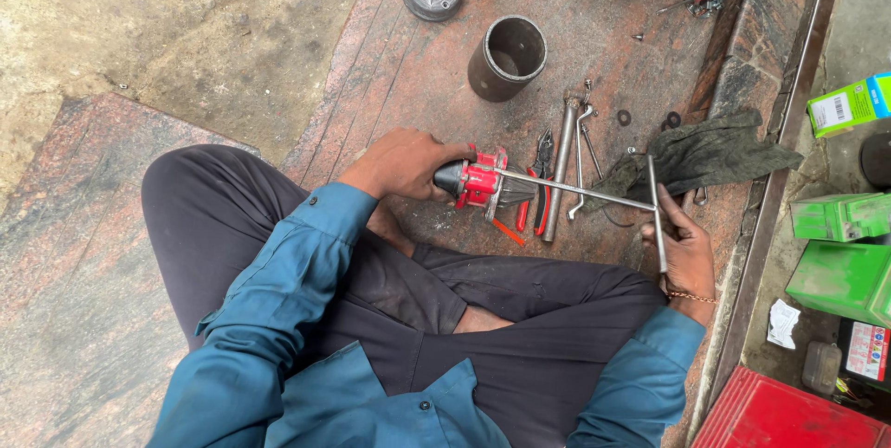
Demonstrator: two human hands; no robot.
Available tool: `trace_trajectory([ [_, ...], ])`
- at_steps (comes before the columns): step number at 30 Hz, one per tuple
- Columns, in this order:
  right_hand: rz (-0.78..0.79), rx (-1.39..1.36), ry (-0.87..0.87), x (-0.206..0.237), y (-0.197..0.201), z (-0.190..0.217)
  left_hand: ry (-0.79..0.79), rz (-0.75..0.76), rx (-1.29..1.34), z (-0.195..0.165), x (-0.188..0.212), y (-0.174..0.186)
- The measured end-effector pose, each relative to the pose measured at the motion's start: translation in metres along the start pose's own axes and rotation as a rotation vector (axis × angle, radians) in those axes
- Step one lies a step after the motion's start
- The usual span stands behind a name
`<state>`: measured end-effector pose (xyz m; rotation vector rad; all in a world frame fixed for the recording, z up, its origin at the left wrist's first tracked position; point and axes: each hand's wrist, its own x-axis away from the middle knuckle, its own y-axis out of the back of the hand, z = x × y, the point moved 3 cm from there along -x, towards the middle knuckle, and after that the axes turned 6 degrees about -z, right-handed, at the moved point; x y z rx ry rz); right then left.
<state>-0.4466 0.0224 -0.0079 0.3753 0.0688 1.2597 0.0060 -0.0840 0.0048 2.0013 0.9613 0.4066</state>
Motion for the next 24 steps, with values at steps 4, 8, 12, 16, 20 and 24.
trace_trajectory([
  [4, -0.009, 0.054, 0.07, -0.016, 0.018, -0.022, -0.007, 0.016, -0.01, 0.001, 0.0, -0.002],
  [8, 0.015, 0.138, 0.058, -0.023, 0.031, -0.035, -0.019, 0.013, -0.039, -0.002, -0.003, -0.005],
  [12, 0.002, 0.221, 0.079, -0.023, 0.031, -0.029, -0.024, 0.018, -0.045, -0.007, -0.005, -0.007],
  [16, 0.046, 0.347, 0.306, -0.021, 0.015, -0.007, -0.035, 0.015, -0.033, -0.011, -0.008, -0.007],
  [20, 0.109, 0.381, 0.646, -0.02, -0.003, 0.014, -0.038, -0.005, -0.031, -0.013, -0.01, -0.008],
  [24, 0.07, 0.248, 0.37, -0.024, -0.011, 0.003, -0.012, -0.026, -0.09, -0.011, -0.009, -0.014],
])
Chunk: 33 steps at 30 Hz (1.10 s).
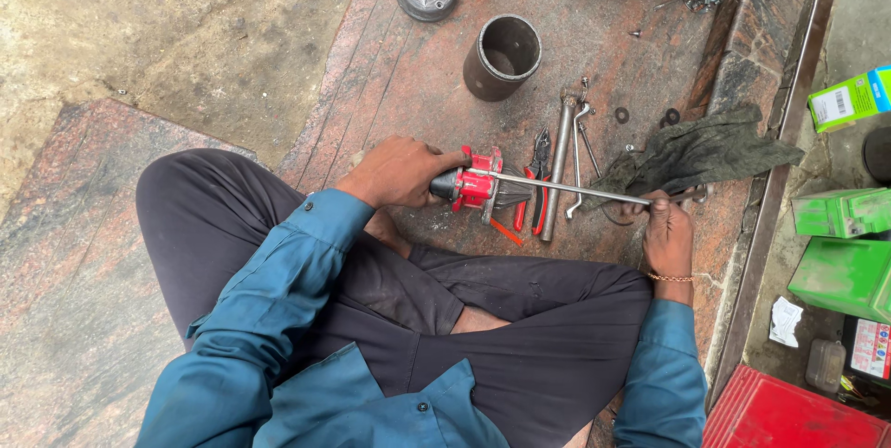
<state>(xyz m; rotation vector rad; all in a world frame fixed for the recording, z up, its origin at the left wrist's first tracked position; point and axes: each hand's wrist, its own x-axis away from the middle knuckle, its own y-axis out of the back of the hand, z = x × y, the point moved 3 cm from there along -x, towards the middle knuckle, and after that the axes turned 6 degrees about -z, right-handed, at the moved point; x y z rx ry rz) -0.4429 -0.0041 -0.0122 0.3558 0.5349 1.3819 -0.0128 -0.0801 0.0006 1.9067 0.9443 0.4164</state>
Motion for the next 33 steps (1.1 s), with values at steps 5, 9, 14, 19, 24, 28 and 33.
trace_trajectory([
  [5, -0.218, -0.078, -0.233, -0.003, -0.002, -0.018, -0.016, -0.057, 0.014, 0.002, 0.0, -0.002],
  [9, -0.248, -0.069, -0.298, -0.007, 0.0, -0.018, -0.004, -0.062, -0.006, -0.004, 0.0, -0.003],
  [14, -0.221, -0.017, -0.404, -0.009, 0.0, -0.011, 0.001, -0.093, -0.014, -0.008, 0.0, -0.006],
  [19, -0.148, 0.036, -0.506, -0.006, 0.001, -0.01, -0.025, -0.077, -0.046, -0.007, 0.004, -0.013],
  [24, -0.117, 0.067, -0.54, -0.002, 0.001, -0.008, -0.039, -0.097, -0.057, -0.015, 0.011, -0.015],
  [28, -0.202, -0.017, -0.382, 0.006, -0.008, -0.005, -0.009, -0.048, -0.097, -0.025, 0.021, -0.019],
  [33, -0.412, -0.082, -0.289, 0.012, 0.004, -0.023, -0.002, -0.056, -0.061, -0.021, 0.03, -0.02],
])
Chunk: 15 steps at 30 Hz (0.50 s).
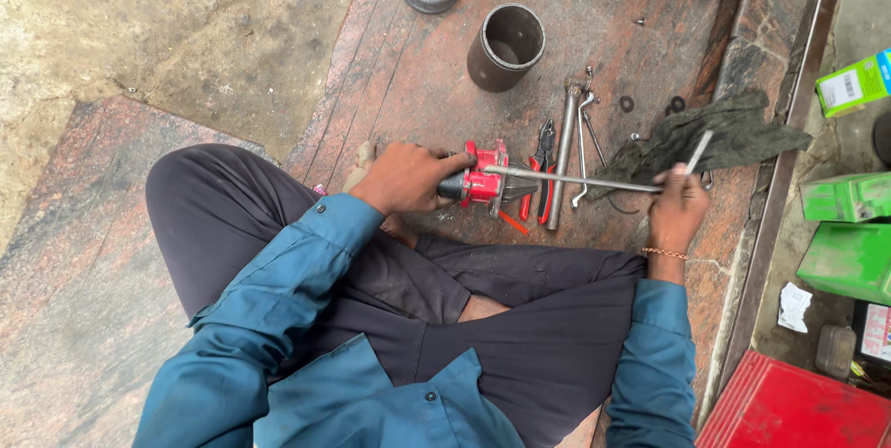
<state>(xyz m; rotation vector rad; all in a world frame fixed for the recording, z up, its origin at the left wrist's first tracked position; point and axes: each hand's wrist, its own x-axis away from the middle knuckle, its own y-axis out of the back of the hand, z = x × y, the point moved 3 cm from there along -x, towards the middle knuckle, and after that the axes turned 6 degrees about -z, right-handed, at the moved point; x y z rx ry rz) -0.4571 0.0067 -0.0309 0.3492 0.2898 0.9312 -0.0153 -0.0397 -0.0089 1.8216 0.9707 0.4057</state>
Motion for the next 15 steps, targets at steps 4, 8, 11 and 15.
trace_trajectory([
  [4, -0.152, -0.281, 0.004, -0.014, 0.028, -0.012, 0.072, -0.012, 0.054, 0.016, -0.005, 0.013],
  [8, -0.105, -0.352, 0.068, -0.008, 0.034, -0.014, 0.176, 0.034, 0.129, 0.033, -0.007, 0.027],
  [11, -0.089, -0.356, 0.032, 0.003, 0.02, -0.009, 0.137, -0.045, 0.116, 0.038, -0.01, 0.034],
  [15, -0.013, -0.138, 0.104, 0.009, -0.012, 0.008, 0.148, -0.013, 0.127, 0.04, -0.011, 0.034],
])
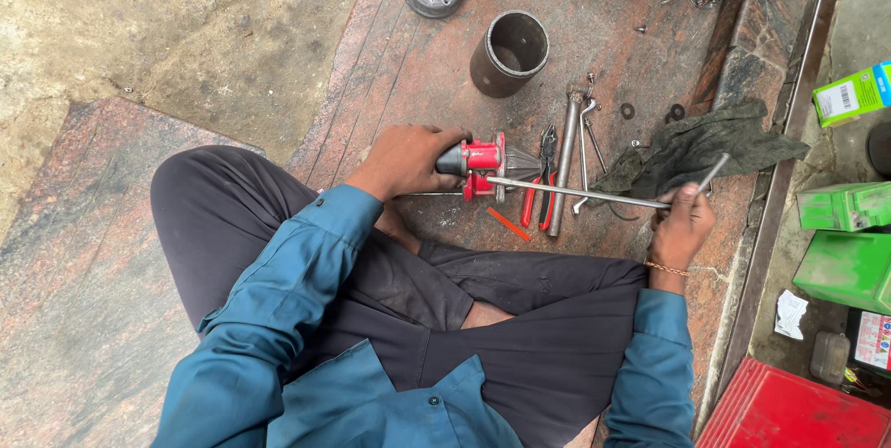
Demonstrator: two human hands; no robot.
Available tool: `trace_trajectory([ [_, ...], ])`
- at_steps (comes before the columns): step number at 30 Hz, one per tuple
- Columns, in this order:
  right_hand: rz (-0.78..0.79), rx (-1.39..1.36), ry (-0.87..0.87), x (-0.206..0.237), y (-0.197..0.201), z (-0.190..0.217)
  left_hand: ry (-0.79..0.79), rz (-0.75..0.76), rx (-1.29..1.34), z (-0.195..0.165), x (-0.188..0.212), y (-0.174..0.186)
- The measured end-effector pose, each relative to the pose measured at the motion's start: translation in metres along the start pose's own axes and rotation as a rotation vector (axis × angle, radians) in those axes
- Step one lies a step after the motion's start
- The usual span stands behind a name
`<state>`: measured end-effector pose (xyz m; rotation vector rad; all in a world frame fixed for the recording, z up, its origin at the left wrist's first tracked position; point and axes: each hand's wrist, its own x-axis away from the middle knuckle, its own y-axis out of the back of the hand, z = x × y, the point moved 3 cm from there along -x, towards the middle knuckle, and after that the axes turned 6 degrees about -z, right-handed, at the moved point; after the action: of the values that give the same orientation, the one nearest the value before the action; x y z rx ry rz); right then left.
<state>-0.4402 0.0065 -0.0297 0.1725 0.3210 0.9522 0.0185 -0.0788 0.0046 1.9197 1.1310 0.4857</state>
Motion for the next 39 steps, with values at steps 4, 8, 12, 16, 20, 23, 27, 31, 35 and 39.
trace_trajectory([
  [4, 0.074, -0.041, -0.008, -0.002, -0.029, 0.002, -0.011, -0.002, -0.015, 0.002, -0.002, -0.002],
  [8, 0.089, -0.076, -0.037, -0.005, -0.036, -0.003, -0.034, -0.03, -0.019, 0.005, -0.005, -0.002],
  [12, 0.076, -0.123, -0.061, -0.007, -0.037, -0.005, -0.009, -0.046, -0.062, 0.004, -0.007, -0.003],
  [16, 0.083, -0.167, -0.06, -0.004, -0.042, 0.002, 0.004, -0.044, -0.097, 0.003, -0.009, -0.004],
  [20, -0.01, -0.068, 0.138, 0.0, -0.045, 0.016, -0.009, -0.071, -0.09, 0.002, -0.008, -0.004],
  [23, -0.088, 0.0, 0.278, 0.003, -0.046, 0.024, -0.019, -0.089, -0.083, 0.0, -0.008, -0.004],
  [27, -0.138, 0.073, 0.333, 0.007, -0.046, 0.027, -0.004, -0.065, -0.095, -0.002, -0.009, -0.005],
  [31, -0.125, 0.143, 0.345, 0.008, -0.044, 0.026, 0.009, -0.057, -0.096, -0.003, -0.009, -0.005],
  [35, -0.078, 0.078, 0.277, 0.008, -0.046, 0.025, -0.013, -0.066, -0.102, -0.002, -0.008, -0.003],
  [39, -0.072, 0.055, 0.282, 0.009, -0.049, 0.026, -0.004, -0.073, -0.08, 0.001, -0.007, -0.003],
])
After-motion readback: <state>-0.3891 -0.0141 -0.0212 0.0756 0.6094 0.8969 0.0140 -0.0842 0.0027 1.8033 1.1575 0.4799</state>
